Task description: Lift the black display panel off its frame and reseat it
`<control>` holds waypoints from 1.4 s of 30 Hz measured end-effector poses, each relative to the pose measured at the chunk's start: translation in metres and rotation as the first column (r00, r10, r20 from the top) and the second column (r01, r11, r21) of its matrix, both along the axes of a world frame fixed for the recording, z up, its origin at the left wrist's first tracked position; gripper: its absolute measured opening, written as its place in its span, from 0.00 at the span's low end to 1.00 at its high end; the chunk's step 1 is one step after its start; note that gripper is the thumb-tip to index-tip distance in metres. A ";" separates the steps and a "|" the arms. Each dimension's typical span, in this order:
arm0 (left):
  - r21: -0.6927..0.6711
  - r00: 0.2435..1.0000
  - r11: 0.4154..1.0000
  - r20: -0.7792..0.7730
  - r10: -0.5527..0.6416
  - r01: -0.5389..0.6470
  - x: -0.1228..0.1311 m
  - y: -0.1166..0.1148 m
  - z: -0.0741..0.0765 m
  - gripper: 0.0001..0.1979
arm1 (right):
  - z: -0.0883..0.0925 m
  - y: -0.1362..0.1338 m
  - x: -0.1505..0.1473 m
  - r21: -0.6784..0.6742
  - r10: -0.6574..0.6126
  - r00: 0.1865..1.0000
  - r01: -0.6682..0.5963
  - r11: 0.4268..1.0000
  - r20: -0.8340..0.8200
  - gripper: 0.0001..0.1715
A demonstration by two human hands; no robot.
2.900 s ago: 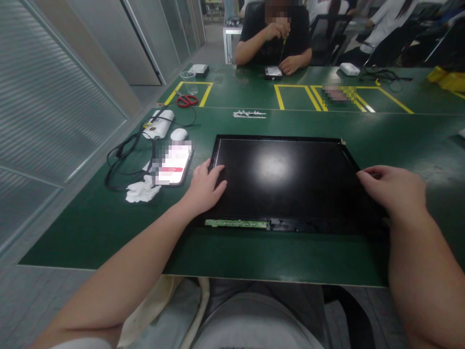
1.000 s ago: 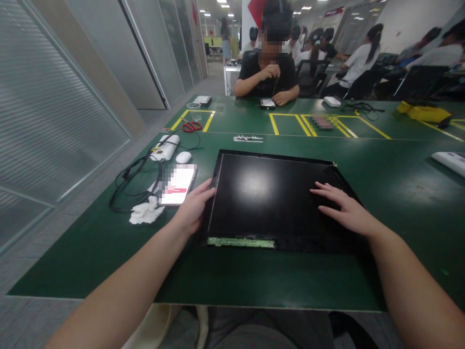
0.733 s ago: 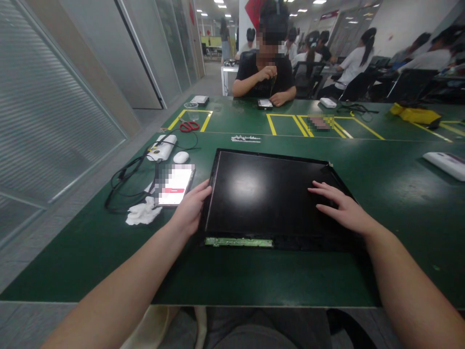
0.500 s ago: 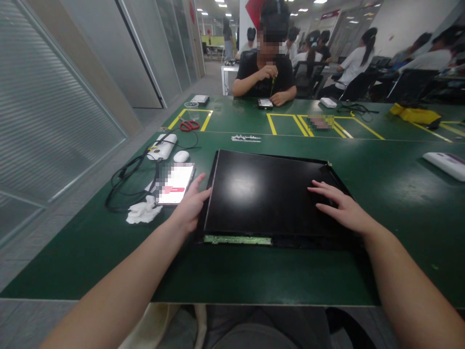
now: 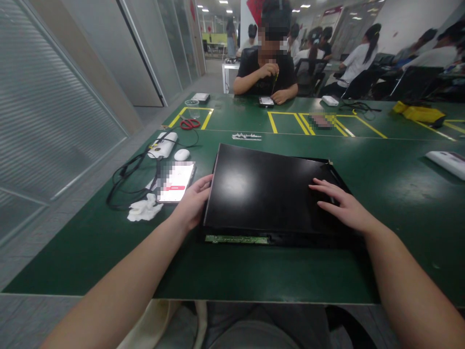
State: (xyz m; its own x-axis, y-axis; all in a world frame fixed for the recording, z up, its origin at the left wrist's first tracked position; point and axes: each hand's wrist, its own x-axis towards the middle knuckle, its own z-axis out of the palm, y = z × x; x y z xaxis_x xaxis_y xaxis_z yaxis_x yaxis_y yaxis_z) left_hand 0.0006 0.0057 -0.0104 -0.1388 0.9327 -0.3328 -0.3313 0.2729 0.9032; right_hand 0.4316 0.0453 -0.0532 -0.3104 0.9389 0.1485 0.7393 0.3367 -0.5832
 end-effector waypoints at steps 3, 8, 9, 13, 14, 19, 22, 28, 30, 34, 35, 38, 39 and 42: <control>0.056 1.000 0.998 -0.002 -0.006 0.006 0.001 -0.001 0.001 0.32 | 0.001 0.000 0.000 -0.009 -0.005 1.000 0.005 1.000 -0.004 0.30; 0.085 0.998 0.995 -0.004 -0.061 0.061 -0.001 -0.002 -0.002 0.30 | 0.001 -0.001 -0.001 -0.017 -0.010 1.000 0.010 1.000 -0.019 0.30; 0.093 0.998 0.993 -0.016 -0.066 0.067 -0.001 -0.002 -0.002 0.30 | 0.001 -0.001 -0.001 -0.015 -0.013 1.000 0.012 1.000 -0.023 0.30; 0.105 0.996 0.991 -0.036 -0.078 0.081 0.000 -0.001 0.001 0.30 | 0.001 -0.001 -0.002 -0.016 -0.015 0.999 0.015 1.000 -0.033 0.30; 0.105 0.996 0.991 -0.020 -0.086 0.088 0.001 -0.001 0.003 0.29 | 0.001 -0.002 -0.002 -0.018 -0.012 0.999 0.012 1.000 -0.034 0.30; 0.184 0.996 0.981 0.047 -0.070 0.061 0.007 -0.004 0.011 0.22 | 0.002 -0.002 -0.003 -0.010 0.006 1.000 -0.007 1.000 -0.020 0.29; 0.227 0.988 0.964 0.035 -0.148 0.136 0.008 -0.008 0.012 0.29 | 0.003 -0.002 -0.002 0.006 0.005 1.000 -0.005 1.000 -0.008 0.30; 0.290 0.979 0.939 0.026 -0.200 0.184 0.009 -0.016 0.014 0.35 | 0.004 -0.003 -0.001 0.021 -0.021 0.998 0.022 1.000 -0.059 0.31; 0.291 0.978 0.939 0.038 -0.204 0.184 0.009 -0.017 0.015 0.35 | 0.003 -0.002 0.001 0.063 -0.067 0.995 0.071 0.995 -0.074 0.33; 0.295 0.976 0.937 0.054 -0.209 0.184 0.010 -0.018 0.016 0.39 | 0.002 0.004 0.010 0.205 -0.257 0.962 0.270 0.941 -0.088 0.35; 0.299 0.977 0.936 0.050 -0.209 0.185 0.011 -0.019 0.016 0.39 | 0.002 0.005 0.013 0.225 -0.329 0.940 0.342 0.912 -0.095 0.36; 0.312 0.978 0.931 0.025 -0.207 0.189 0.011 -0.020 0.017 0.40 | 0.005 0.008 0.022 0.180 -0.570 0.808 0.589 0.787 -0.153 0.43; 0.317 0.978 0.929 0.019 -0.206 0.190 0.011 -0.021 0.017 0.41 | 0.006 0.008 0.023 0.125 -0.631 0.753 0.655 0.745 -0.186 0.47; 0.332 0.978 0.924 0.022 -0.206 0.188 0.011 -0.022 0.018 0.41 | 0.008 0.009 0.025 -0.098 -0.730 0.632 0.735 0.671 -0.261 0.54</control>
